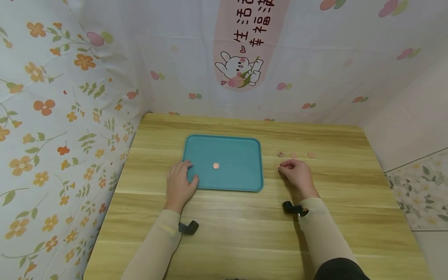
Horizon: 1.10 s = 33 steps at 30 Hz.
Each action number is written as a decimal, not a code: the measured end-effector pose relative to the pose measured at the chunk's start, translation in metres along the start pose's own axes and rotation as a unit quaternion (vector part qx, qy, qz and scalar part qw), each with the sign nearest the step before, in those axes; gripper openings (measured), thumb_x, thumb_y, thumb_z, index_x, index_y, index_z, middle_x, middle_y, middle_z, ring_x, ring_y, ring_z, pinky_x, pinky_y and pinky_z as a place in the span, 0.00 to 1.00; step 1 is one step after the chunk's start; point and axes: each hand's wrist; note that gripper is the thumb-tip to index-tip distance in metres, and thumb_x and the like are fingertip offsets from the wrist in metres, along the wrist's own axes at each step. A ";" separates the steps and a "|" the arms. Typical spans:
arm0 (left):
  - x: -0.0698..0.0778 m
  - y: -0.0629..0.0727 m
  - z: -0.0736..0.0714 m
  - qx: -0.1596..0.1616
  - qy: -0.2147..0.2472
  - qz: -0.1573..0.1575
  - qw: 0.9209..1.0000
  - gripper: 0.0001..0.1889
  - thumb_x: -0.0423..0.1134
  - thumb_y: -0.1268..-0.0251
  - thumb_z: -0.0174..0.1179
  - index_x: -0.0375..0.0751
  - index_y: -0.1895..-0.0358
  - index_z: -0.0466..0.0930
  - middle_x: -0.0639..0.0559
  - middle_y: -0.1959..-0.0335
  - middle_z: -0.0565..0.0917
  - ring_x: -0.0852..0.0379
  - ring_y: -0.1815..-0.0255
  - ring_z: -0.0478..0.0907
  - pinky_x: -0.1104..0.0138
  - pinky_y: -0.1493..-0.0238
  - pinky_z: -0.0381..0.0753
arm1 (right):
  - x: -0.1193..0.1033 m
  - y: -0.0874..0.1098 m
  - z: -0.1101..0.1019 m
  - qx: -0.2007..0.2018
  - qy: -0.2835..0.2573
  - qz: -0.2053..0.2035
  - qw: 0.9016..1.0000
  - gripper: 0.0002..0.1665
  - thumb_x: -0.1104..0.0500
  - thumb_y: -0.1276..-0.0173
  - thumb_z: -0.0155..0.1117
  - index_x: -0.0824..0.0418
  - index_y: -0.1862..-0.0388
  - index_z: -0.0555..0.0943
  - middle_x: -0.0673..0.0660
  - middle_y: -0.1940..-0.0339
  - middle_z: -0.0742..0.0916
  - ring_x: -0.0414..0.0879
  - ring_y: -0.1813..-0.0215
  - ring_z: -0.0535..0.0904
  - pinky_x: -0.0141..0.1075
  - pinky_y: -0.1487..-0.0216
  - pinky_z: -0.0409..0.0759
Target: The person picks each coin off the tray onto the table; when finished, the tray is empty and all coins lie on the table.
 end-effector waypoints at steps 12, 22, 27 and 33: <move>-0.002 0.000 0.001 0.007 0.001 0.006 1.000 0.22 0.43 0.33 0.64 0.37 0.39 0.82 0.41 0.30 0.80 0.37 0.26 0.71 0.38 0.32 0.66 | 0.003 0.000 0.001 0.003 0.015 -0.030 0.999 0.13 0.54 0.28 0.75 0.64 0.56 0.91 0.55 0.67 0.88 0.48 0.65 0.79 0.40 0.60 0.76; -0.002 0.001 0.003 0.004 0.002 -0.001 1.000 0.22 0.44 0.32 0.64 0.36 0.39 0.83 0.41 0.30 0.80 0.37 0.26 0.71 0.38 0.31 0.65 | 0.000 0.001 0.007 0.035 -0.076 0.009 0.996 0.13 0.52 0.29 0.74 0.62 0.58 0.87 0.53 0.72 0.84 0.44 0.69 0.76 0.34 0.67 0.73; -0.002 0.000 0.002 0.003 0.005 -0.002 1.000 0.22 0.44 0.32 0.64 0.36 0.38 0.82 0.41 0.30 0.80 0.38 0.25 0.70 0.38 0.31 0.65 | -0.028 -0.003 0.020 0.063 -0.114 -0.011 0.991 0.13 0.53 0.28 0.72 0.62 0.58 0.86 0.52 0.73 0.83 0.43 0.72 0.76 0.32 0.71 0.74; -0.003 -0.001 0.002 0.002 0.004 -0.003 1.000 0.22 0.44 0.32 0.63 0.37 0.39 0.82 0.42 0.30 0.80 0.38 0.25 0.69 0.38 0.31 0.65 | -0.093 -0.006 0.054 -0.018 -0.113 -0.079 0.990 0.12 0.54 0.28 0.73 0.62 0.56 0.87 0.56 0.66 0.86 0.48 0.65 0.79 0.37 0.65 0.77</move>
Point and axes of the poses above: each hand's wrist, its own y-axis away from the middle knuckle, its own z-axis out of the palm, x = y × z
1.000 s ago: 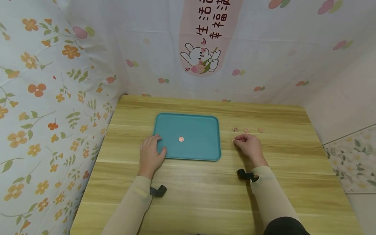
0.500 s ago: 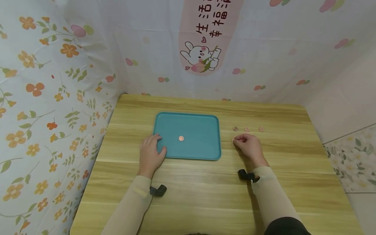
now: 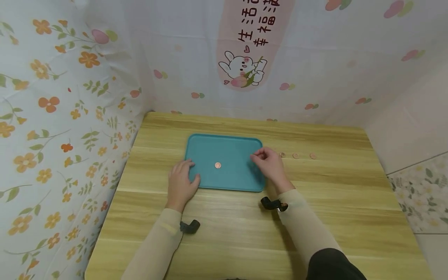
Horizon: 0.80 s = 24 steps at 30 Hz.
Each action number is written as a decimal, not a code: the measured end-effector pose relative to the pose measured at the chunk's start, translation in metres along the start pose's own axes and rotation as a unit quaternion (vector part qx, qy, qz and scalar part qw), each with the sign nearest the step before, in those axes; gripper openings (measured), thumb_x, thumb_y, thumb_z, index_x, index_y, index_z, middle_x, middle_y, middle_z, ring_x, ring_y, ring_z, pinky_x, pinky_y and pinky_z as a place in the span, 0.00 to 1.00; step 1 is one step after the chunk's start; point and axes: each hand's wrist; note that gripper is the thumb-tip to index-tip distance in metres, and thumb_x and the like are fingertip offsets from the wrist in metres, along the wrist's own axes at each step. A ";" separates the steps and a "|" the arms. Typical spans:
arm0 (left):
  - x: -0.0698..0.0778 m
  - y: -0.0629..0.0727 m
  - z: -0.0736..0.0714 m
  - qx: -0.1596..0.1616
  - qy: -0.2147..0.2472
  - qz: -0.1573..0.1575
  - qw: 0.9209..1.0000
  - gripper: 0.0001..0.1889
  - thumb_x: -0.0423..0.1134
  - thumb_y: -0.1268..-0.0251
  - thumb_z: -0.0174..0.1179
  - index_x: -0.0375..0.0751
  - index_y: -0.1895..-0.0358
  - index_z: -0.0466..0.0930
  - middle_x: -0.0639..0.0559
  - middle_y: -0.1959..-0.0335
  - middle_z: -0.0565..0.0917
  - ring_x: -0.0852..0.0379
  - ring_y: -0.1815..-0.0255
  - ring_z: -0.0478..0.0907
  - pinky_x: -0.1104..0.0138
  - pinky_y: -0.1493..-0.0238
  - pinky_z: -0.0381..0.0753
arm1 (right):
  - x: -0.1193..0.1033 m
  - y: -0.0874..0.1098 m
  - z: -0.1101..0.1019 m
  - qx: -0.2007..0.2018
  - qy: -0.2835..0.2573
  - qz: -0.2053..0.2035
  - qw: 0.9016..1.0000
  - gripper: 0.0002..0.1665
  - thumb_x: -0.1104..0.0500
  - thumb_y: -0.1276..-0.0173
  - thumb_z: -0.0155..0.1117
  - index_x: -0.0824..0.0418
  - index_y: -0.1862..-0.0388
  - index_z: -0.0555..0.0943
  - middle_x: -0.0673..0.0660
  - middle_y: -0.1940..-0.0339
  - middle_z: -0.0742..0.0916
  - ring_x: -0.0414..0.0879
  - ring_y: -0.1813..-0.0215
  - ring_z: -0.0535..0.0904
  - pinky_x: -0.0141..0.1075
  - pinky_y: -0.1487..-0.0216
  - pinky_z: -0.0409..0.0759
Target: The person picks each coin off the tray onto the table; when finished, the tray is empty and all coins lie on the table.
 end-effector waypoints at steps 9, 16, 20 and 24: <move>-0.001 0.000 -0.003 0.000 0.002 0.004 1.000 0.23 0.44 0.34 0.64 0.37 0.39 0.82 0.42 0.30 0.80 0.38 0.25 0.69 0.37 0.30 0.64 | -0.047 -0.012 0.085 -0.145 0.033 -0.009 0.989 0.16 0.51 0.33 0.79 0.58 0.53 0.88 0.51 0.65 0.86 0.48 0.63 0.79 0.40 0.58 0.77; 0.002 0.001 -0.004 0.004 -0.003 0.001 1.000 0.23 0.44 0.35 0.65 0.37 0.40 0.83 0.43 0.30 0.80 0.38 0.25 0.70 0.37 0.32 0.65 | -0.054 -0.014 0.105 -0.156 0.099 -0.022 0.983 0.19 0.53 0.34 0.80 0.58 0.48 0.88 0.50 0.67 0.84 0.46 0.65 0.77 0.41 0.57 0.77; 0.003 0.000 -0.004 0.002 -0.002 0.005 1.000 0.23 0.44 0.34 0.65 0.37 0.39 0.82 0.43 0.30 0.80 0.37 0.25 0.70 0.37 0.32 0.66 | -0.055 -0.013 0.106 -0.147 0.114 -0.018 0.982 0.14 0.55 0.35 0.80 0.58 0.53 0.89 0.50 0.67 0.84 0.46 0.65 0.77 0.41 0.57 0.78; 0.004 0.001 -0.003 0.005 -0.001 0.008 1.000 0.23 0.43 0.34 0.65 0.37 0.39 0.83 0.42 0.31 0.81 0.37 0.26 0.70 0.37 0.32 0.66 | -0.053 -0.012 0.105 -0.141 0.109 -0.017 0.984 0.10 0.55 0.35 0.81 0.57 0.58 0.90 0.49 0.68 0.85 0.44 0.65 0.79 0.40 0.58 0.80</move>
Point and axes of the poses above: each hand's wrist, its own y-axis away from the middle knuckle, its own z-axis out of the palm, x = y × z
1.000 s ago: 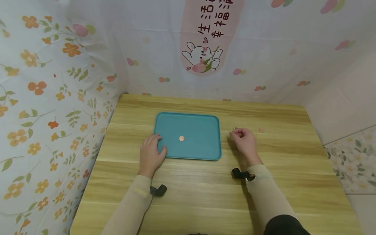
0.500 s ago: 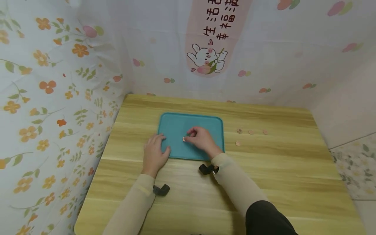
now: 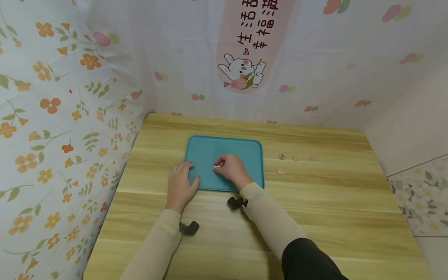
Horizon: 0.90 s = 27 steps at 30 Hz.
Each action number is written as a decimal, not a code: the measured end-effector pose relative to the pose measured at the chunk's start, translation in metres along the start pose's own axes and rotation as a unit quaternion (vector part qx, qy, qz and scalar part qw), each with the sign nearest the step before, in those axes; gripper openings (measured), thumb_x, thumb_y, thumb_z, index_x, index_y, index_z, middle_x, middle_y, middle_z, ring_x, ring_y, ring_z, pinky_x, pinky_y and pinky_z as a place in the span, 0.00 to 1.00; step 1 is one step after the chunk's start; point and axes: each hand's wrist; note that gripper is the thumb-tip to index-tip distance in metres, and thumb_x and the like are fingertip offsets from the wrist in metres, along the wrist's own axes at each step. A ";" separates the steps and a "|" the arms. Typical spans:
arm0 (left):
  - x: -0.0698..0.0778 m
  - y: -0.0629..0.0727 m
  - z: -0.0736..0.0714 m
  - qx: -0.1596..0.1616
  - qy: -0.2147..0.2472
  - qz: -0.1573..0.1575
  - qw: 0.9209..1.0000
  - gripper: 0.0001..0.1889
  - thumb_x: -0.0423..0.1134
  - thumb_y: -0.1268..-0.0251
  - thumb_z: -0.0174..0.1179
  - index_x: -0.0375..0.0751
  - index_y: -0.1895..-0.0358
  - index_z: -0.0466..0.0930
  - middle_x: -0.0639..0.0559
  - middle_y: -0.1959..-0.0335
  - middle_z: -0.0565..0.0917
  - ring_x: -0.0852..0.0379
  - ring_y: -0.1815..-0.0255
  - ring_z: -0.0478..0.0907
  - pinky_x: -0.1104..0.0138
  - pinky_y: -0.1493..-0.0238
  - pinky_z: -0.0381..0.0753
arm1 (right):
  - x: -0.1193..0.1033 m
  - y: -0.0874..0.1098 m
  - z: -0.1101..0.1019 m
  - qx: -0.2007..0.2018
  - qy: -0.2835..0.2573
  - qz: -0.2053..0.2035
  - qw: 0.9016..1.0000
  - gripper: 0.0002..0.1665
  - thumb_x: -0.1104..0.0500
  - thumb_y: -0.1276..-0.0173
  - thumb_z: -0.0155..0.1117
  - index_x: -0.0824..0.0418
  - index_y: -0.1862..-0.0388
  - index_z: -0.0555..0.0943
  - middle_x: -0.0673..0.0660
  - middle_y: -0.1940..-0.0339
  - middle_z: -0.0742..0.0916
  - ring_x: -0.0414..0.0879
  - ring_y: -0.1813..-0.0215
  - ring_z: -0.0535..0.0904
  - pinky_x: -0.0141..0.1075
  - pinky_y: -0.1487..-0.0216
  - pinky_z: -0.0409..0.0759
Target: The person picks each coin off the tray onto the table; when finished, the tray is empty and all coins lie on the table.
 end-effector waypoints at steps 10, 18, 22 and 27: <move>-0.004 0.001 0.002 0.004 -0.002 0.002 1.000 0.22 0.44 0.34 0.64 0.38 0.40 0.83 0.42 0.31 0.81 0.37 0.27 0.71 0.37 0.31 0.66 | 0.001 0.001 -0.001 0.012 0.000 0.005 1.000 0.13 0.54 0.38 0.84 0.59 0.66 0.88 0.50 0.74 0.84 0.45 0.70 0.78 0.38 0.65 0.78; -0.005 0.000 0.004 -0.008 -0.007 -0.001 1.000 0.23 0.46 0.33 0.64 0.38 0.38 0.82 0.43 0.30 0.80 0.37 0.25 0.69 0.38 0.32 0.66 | -0.005 0.002 -0.003 0.003 0.036 0.004 0.999 0.11 0.54 0.35 0.83 0.59 0.65 0.90 0.50 0.70 0.88 0.45 0.65 0.81 0.40 0.59 0.82; -0.006 0.000 0.004 -0.005 -0.011 -0.001 1.000 0.23 0.46 0.33 0.64 0.39 0.39 0.82 0.44 0.30 0.80 0.38 0.25 0.70 0.39 0.32 0.66 | -0.008 0.004 -0.001 0.002 0.065 -0.015 0.998 0.09 0.54 0.34 0.82 0.58 0.62 0.93 0.49 0.67 0.90 0.44 0.63 0.83 0.38 0.58 0.83; -0.005 0.001 0.004 -0.002 -0.011 0.000 1.000 0.23 0.45 0.34 0.64 0.39 0.39 0.82 0.44 0.30 0.81 0.38 0.25 0.70 0.38 0.30 0.65 | -0.009 0.007 0.001 0.003 0.093 -0.016 0.996 0.10 0.52 0.34 0.81 0.57 0.60 0.92 0.49 0.67 0.89 0.43 0.63 0.82 0.39 0.57 0.83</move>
Point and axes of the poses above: each hand's wrist, its own y-axis away from the middle knuckle, its own z-axis out of the palm, x = y × z
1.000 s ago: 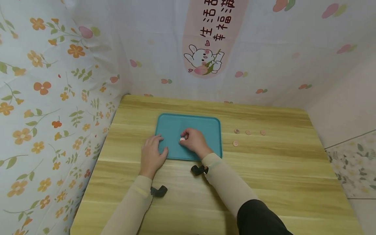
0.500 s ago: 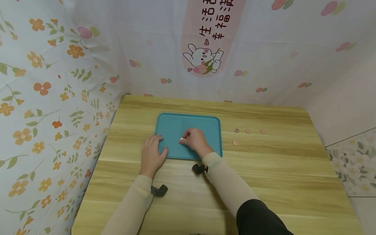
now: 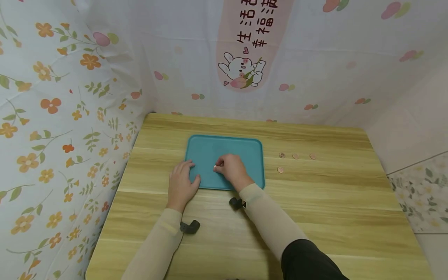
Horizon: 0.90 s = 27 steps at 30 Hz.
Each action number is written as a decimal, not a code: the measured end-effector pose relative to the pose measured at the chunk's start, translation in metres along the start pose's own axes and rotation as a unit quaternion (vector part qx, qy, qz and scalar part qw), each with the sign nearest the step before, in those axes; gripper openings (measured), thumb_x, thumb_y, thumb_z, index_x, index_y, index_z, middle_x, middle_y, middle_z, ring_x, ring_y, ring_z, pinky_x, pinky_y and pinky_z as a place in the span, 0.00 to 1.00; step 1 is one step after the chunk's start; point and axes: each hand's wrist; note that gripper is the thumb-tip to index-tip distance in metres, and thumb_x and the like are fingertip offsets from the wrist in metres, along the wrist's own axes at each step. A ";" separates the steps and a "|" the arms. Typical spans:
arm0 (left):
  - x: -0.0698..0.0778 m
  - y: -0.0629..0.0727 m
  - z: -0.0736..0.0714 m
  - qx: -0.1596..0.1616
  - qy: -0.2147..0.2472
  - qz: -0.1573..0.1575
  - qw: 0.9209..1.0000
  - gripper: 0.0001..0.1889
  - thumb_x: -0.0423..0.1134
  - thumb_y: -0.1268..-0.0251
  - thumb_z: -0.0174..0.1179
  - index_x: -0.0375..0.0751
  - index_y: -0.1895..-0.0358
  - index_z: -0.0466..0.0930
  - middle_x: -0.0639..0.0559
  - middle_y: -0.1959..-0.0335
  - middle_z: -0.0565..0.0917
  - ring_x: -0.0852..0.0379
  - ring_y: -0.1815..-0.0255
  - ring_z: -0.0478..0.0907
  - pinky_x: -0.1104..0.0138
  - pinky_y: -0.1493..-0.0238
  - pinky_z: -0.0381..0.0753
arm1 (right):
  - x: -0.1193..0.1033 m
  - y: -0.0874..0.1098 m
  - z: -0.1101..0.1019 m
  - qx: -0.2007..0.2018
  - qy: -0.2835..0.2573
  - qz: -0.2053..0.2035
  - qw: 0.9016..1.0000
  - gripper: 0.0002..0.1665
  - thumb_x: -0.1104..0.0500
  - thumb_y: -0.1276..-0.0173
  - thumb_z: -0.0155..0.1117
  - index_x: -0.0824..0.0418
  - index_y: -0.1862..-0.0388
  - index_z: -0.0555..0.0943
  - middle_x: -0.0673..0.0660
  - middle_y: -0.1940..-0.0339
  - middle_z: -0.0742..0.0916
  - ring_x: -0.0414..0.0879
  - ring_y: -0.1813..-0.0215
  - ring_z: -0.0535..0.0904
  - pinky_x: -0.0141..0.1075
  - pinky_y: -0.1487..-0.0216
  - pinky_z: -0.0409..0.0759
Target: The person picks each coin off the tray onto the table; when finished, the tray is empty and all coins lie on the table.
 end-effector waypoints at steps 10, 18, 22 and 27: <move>0.000 0.001 0.000 -0.008 -0.015 -0.003 1.000 0.23 0.45 0.33 0.63 0.38 0.38 0.82 0.43 0.29 0.80 0.37 0.24 0.70 0.35 0.22 0.50 | 0.002 0.001 0.001 -0.023 0.003 0.014 1.000 0.12 0.52 0.29 0.77 0.58 0.59 0.86 0.50 0.65 0.85 0.46 0.62 0.79 0.41 0.57 0.80; 0.003 0.000 -0.003 0.002 -0.008 -0.002 1.000 0.22 0.43 0.34 0.64 0.37 0.40 0.83 0.42 0.31 0.81 0.38 0.26 0.72 0.36 0.22 0.52 | 0.014 0.018 0.005 0.031 -0.088 -0.038 0.995 0.09 0.61 0.31 0.78 0.57 0.65 0.83 0.49 0.71 0.84 0.44 0.66 0.79 0.40 0.59 0.80; 0.004 0.001 -0.003 0.006 -0.005 0.003 1.000 0.21 0.42 0.34 0.65 0.36 0.41 0.83 0.41 0.32 0.82 0.37 0.26 0.73 0.36 0.22 0.52 | 0.024 0.036 -0.002 0.056 -0.197 -0.031 0.978 0.06 0.64 0.32 0.77 0.60 0.64 0.85 0.51 0.71 0.86 0.42 0.67 0.80 0.38 0.59 0.81; 0.003 0.000 -0.002 0.015 -0.006 0.007 1.000 0.22 0.43 0.35 0.65 0.36 0.41 0.83 0.41 0.32 0.82 0.36 0.27 0.73 0.34 0.23 0.53 | 0.044 0.046 -0.027 0.113 -0.271 0.011 0.956 0.05 0.62 0.30 0.76 0.62 0.60 0.87 0.54 0.69 0.88 0.44 0.70 0.82 0.32 0.67 0.80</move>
Point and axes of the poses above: each hand's wrist, its own y-axis away from the middle knuckle, its own z-axis out of the palm, x = y × z
